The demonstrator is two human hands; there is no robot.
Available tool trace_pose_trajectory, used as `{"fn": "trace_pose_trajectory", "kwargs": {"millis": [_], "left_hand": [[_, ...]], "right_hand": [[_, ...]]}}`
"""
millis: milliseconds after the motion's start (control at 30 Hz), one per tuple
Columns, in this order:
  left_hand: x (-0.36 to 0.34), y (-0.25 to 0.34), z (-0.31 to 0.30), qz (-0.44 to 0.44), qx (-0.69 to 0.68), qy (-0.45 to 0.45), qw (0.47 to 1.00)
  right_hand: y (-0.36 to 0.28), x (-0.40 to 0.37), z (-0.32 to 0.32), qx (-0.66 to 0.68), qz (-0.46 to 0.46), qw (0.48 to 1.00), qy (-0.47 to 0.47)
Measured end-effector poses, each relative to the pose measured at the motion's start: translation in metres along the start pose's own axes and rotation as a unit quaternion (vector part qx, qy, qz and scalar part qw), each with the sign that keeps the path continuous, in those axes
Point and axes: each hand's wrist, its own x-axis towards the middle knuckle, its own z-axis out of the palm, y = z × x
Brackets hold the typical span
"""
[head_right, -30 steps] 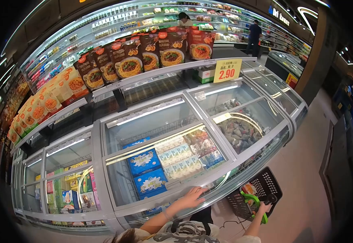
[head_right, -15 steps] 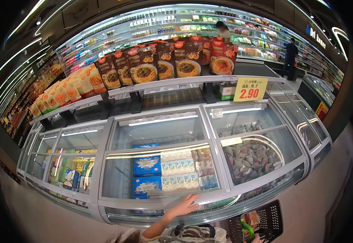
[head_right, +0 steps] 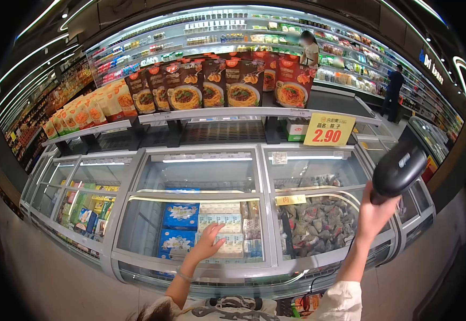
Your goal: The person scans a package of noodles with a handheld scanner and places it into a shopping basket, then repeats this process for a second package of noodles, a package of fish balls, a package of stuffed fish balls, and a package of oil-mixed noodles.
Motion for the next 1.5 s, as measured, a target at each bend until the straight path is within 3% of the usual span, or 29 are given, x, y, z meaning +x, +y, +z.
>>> {"fn": "trace_pose_trajectory", "kwargs": {"millis": [100, 133, 167, 267, 367, 467, 500, 600, 833, 933, 1033, 1133, 1167, 1400, 1500], "left_hand": [[0.012, 0.001, -0.028, -0.025, 0.026, 0.017, 0.999], [0.016, -0.001, -0.036, -0.025, 0.032, 0.028, 0.999], [0.020, -0.005, -0.042, -0.030, 0.042, 0.038, 0.998], [0.027, -0.015, -0.064, -0.048, 0.055, 0.045, 0.996], [0.025, -0.035, -0.080, -0.076, 0.117, 0.077, 0.987], [0.028, -0.052, -0.095, -0.118, 0.141, 0.095, 0.978], [0.029, -0.055, -0.098, -0.137, 0.142, 0.097, 0.976], [0.037, -0.069, -0.098, -0.158, 0.132, 0.084, 0.975], [0.069, -0.098, -0.082, -0.172, 0.076, 0.079, 0.979], [0.071, -0.112, -0.070, -0.157, 0.056, 0.082, 0.983], [0.068, -0.115, -0.064, -0.166, 0.038, 0.078, 0.982], [0.067, -0.113, -0.067, -0.182, 0.029, 0.067, 0.981], [0.067, -0.113, -0.068, -0.187, 0.028, 0.064, 0.980], [0.058, -0.115, -0.068, -0.212, -0.011, 0.074, 0.974], [0.062, -0.113, -0.071, -0.215, -0.027, 0.071, 0.974]], "right_hand": [[0.011, 0.053, 0.106, 0.098, 0.020, 0.986, -0.133], [0.027, 0.065, 0.148, 0.113, 0.063, 0.979, -0.158], [0.021, 0.070, 0.182, 0.211, 0.107, 0.955, -0.179], [0.056, 0.088, 0.285, 0.132, 0.088, 0.977, -0.140], [0.117, 0.096, 0.387, 0.151, 0.183, 0.962, -0.135], [0.118, 0.089, 0.433, 0.188, 0.227, 0.952, -0.081], [0.094, 0.083, 0.429, 0.153, 0.178, 0.971, -0.048], [0.102, 0.076, 0.466, 0.178, 0.106, 0.977, -0.046], [0.136, 0.062, 0.513, 0.242, 0.094, 0.957, -0.132], [0.150, 0.052, 0.524, 0.172, 0.035, 0.978, -0.114], [0.134, 0.043, 0.517, 0.215, 0.038, 0.970, -0.105], [0.144, 0.037, 0.529, 0.153, 0.063, 0.983, -0.075], [0.147, 0.036, 0.528, 0.190, 0.109, 0.969, -0.114], [0.147, 0.026, 0.536, 0.183, 0.071, 0.979, -0.062], [0.141, 0.018, 0.534, 0.176, 0.102, 0.973, -0.107]]}}
